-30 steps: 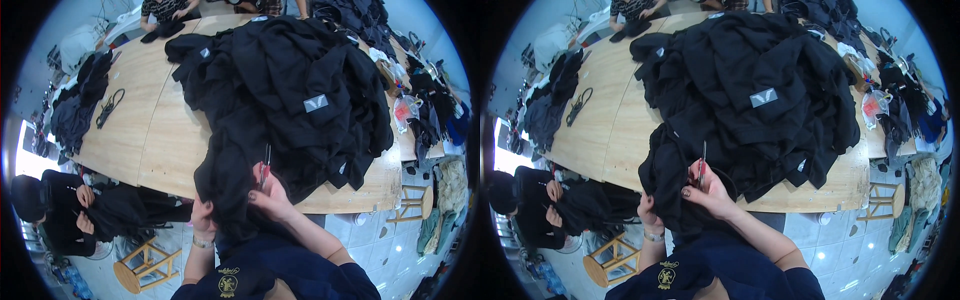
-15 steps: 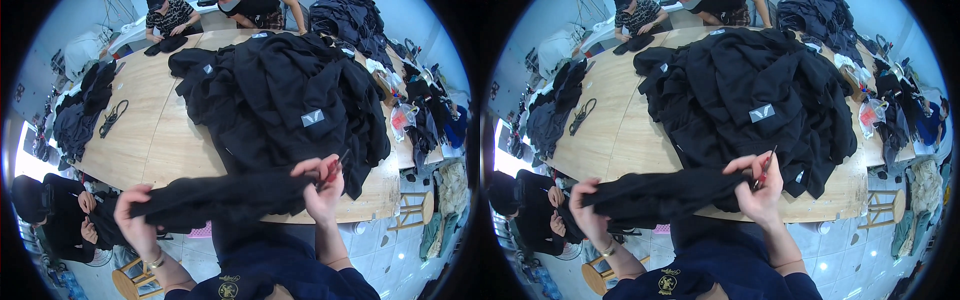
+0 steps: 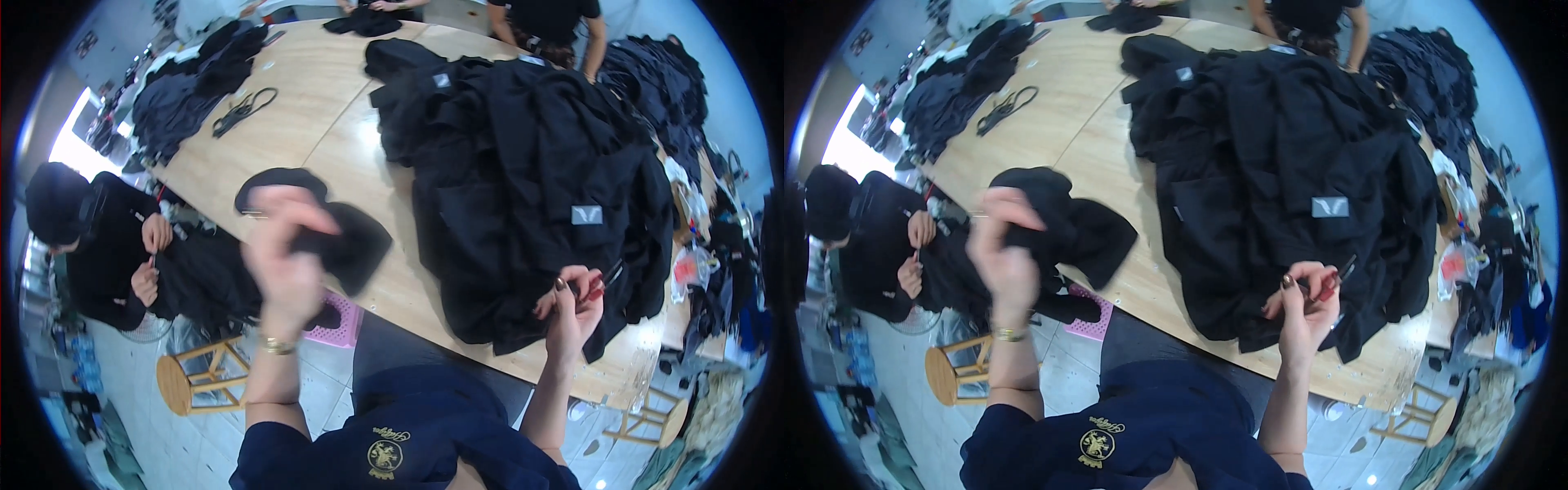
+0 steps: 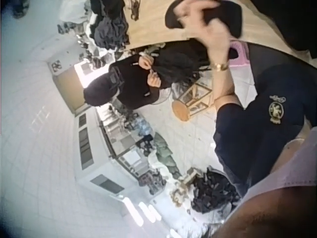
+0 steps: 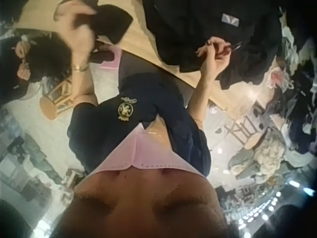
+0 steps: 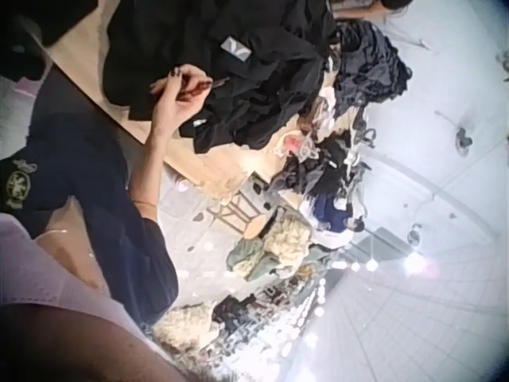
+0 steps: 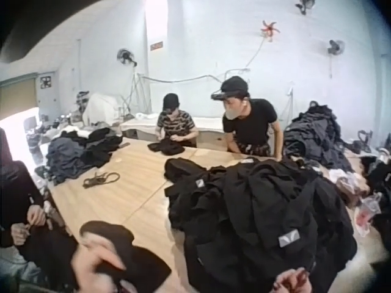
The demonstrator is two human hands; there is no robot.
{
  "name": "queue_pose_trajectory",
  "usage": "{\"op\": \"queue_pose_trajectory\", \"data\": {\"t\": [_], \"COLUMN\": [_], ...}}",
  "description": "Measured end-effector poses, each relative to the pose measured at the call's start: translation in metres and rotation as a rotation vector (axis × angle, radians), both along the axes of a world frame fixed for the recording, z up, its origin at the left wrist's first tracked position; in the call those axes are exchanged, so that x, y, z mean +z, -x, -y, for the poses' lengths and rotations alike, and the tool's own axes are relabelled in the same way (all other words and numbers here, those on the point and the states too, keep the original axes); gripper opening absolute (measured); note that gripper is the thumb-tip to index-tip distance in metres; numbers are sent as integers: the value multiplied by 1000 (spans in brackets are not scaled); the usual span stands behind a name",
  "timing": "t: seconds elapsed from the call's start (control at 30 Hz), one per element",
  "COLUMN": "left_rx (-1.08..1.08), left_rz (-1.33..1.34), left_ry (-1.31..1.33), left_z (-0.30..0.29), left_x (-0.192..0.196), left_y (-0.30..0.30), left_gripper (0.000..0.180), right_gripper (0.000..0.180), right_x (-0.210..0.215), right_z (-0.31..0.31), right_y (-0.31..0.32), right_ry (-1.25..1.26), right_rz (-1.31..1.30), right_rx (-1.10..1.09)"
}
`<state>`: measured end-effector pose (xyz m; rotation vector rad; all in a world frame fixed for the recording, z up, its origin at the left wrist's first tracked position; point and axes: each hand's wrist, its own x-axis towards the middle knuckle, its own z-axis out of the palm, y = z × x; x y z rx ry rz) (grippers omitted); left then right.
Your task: Trim loose threads and tags from black garments using small scissors.
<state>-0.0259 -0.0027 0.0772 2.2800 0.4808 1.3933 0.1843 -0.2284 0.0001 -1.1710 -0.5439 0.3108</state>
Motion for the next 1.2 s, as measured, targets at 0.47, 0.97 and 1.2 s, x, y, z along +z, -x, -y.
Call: {"op": "queue_pose_trajectory", "data": {"t": [0.47, 0.97, 1.2], "left_rx": [-501, 597, 94], "left_rz": [-743, -585, -190], "left_ry": [267, 806, 63], "left_z": [121, -90, 0], "left_x": [-185, -213, -186], "left_y": [-16, -54, -70], "left_gripper": [33, 33, 11], "right_gripper": [24, 24, 22], "right_x": [-23, -28, -31], "right_z": [7, -1, -4], "right_y": [-2, 8, 11], "right_ry": [84, 149, 204], "right_rz": [18, 33, 4], "right_rx": [17, 41, -20]}}
